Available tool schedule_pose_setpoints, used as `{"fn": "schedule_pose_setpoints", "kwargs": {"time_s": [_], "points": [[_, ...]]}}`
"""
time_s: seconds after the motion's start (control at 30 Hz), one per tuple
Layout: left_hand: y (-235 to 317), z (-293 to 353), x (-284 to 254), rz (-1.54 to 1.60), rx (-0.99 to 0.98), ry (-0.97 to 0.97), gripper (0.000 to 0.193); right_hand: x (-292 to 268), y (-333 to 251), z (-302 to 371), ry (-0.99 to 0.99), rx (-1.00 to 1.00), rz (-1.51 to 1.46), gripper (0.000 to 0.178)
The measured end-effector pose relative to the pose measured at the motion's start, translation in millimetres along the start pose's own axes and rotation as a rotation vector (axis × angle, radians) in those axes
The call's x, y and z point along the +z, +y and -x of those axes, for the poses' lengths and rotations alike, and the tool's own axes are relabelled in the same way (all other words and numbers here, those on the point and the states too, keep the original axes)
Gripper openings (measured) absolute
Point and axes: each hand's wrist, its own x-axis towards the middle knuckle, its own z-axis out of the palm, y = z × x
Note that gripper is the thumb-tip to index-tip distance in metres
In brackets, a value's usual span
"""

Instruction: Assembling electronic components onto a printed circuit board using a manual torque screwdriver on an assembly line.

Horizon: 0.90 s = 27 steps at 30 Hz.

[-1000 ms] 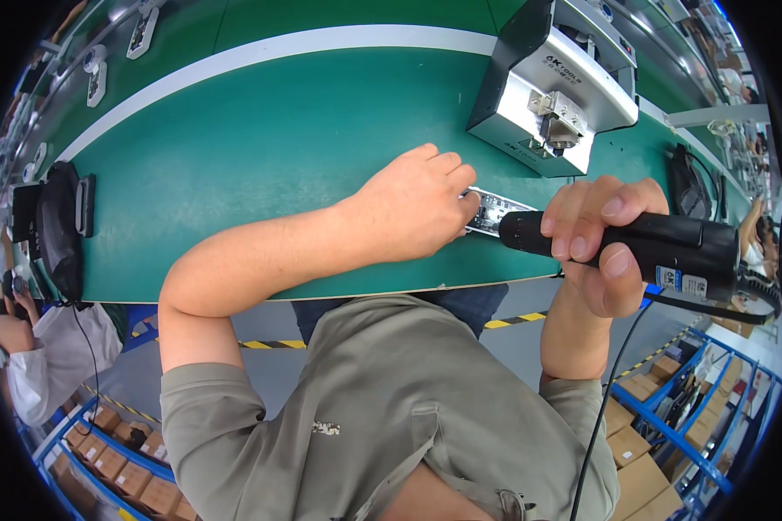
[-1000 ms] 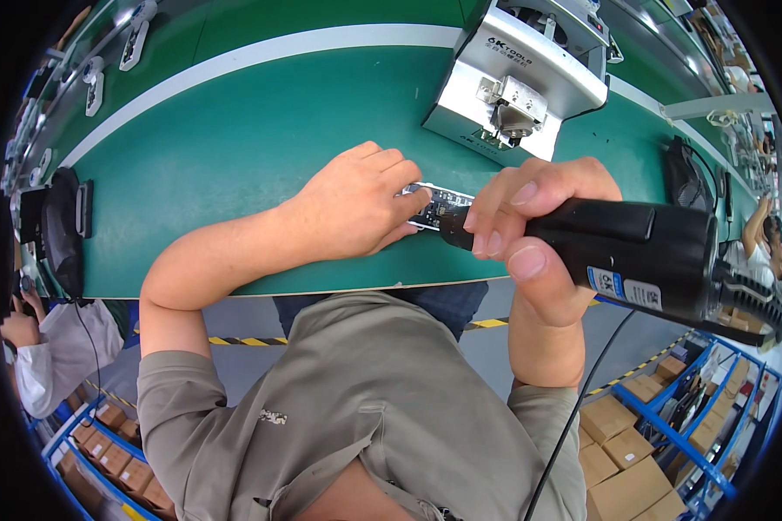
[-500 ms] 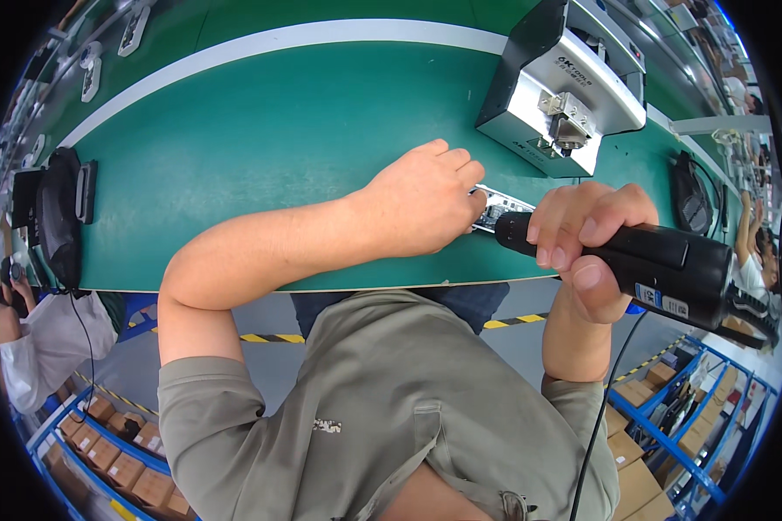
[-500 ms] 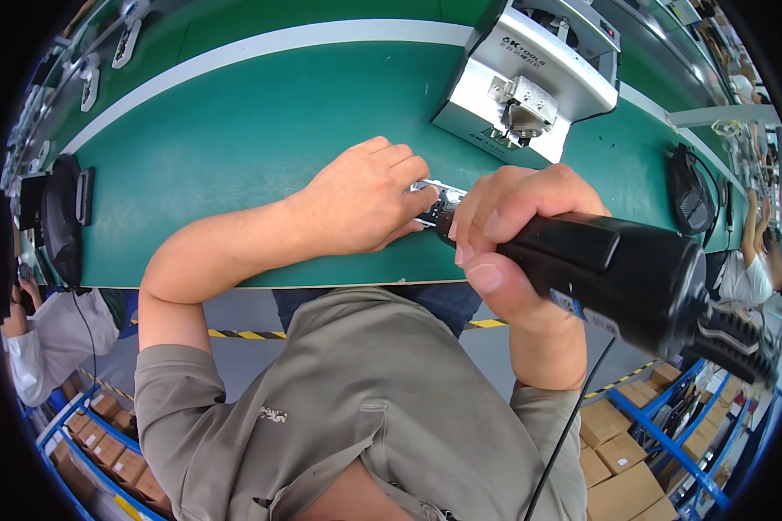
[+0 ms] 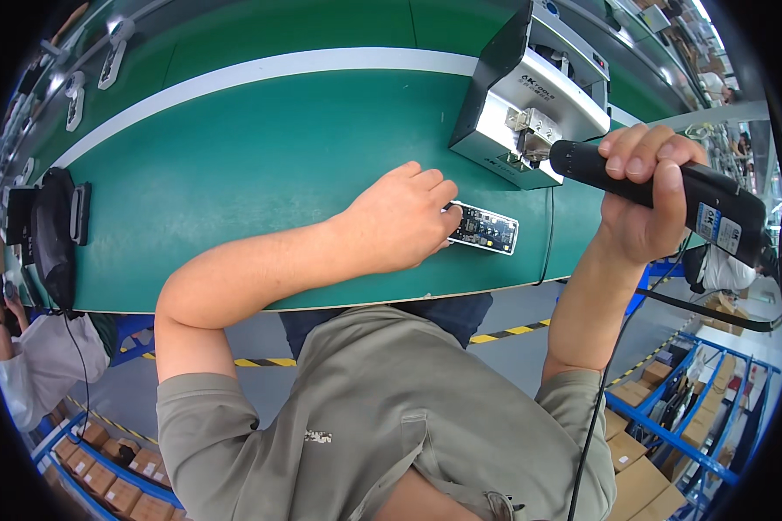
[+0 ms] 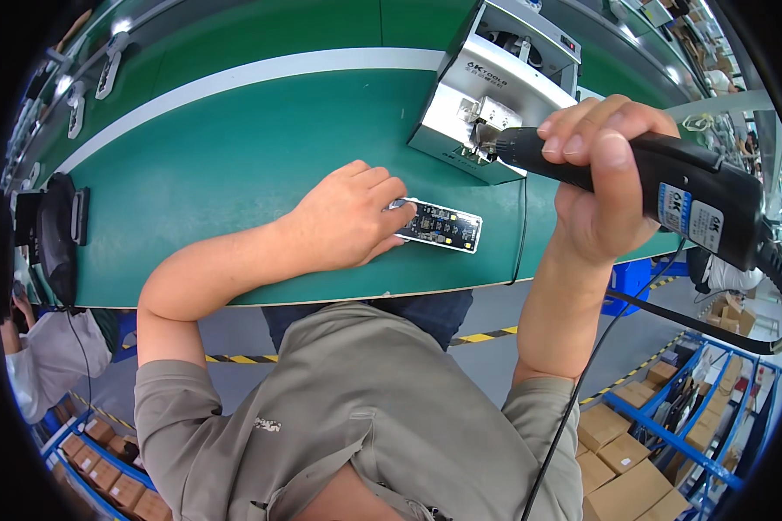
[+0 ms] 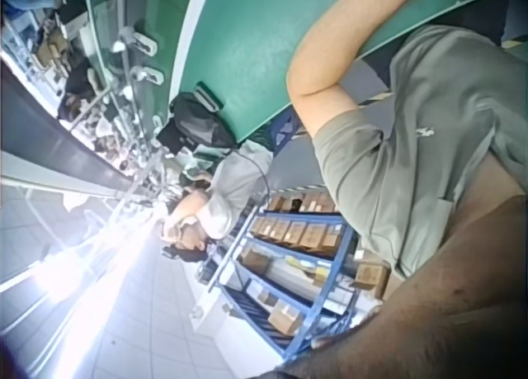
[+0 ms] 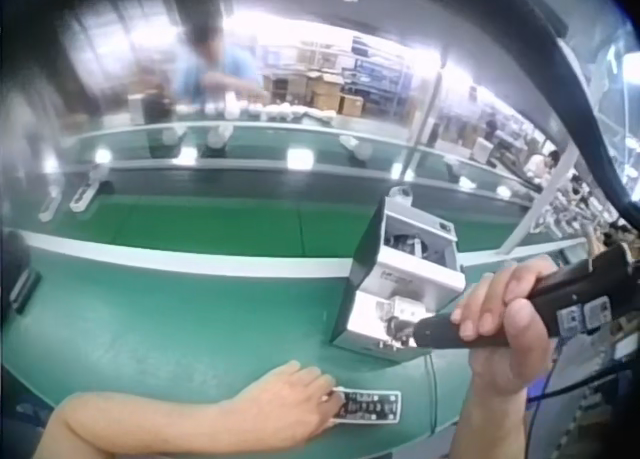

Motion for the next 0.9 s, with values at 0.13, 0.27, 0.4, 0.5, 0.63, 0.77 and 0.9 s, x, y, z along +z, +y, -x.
{"fn": "schedule_pose_setpoints", "kwargs": {"time_s": [0.13,0.27,0.4,0.5,0.63,0.77,0.9], "points": [[0.0,0.1,-1.8,-0.004,0.004,0.001,0.029,-4.1,6.4,1.6,-0.063,0.033,0.0,0.015],[-0.9,-0.9,0.2,-0.006,0.014,0.025,0.027,-3.6,5.1,6.8,-0.072,0.094,-0.045,0.019],[-1.9,-1.1,4.1,-0.004,0.029,0.093,0.022,4.7,-7.7,18.5,0.034,0.189,-0.153,0.021],[-2.3,-0.9,0.7,0.013,0.006,0.018,0.027,0.9,-14.7,33.1,0.028,0.196,-0.167,0.025],[-2.5,-0.9,-1.1,0.014,0.004,-0.008,0.03,-5.8,-21.2,48.4,0.022,0.207,-0.169,0.027],[-2.4,-1.1,-2.3,0.002,0.007,-0.013,0.03,-10.0,-25.4,60.8,0.023,0.22,-0.169,0.028],[-1.7,-1.4,-4.3,-0.012,0.005,-0.034,0.03,-12.0,-28.2,69.2,0.041,0.237,-0.169,0.029]]}}
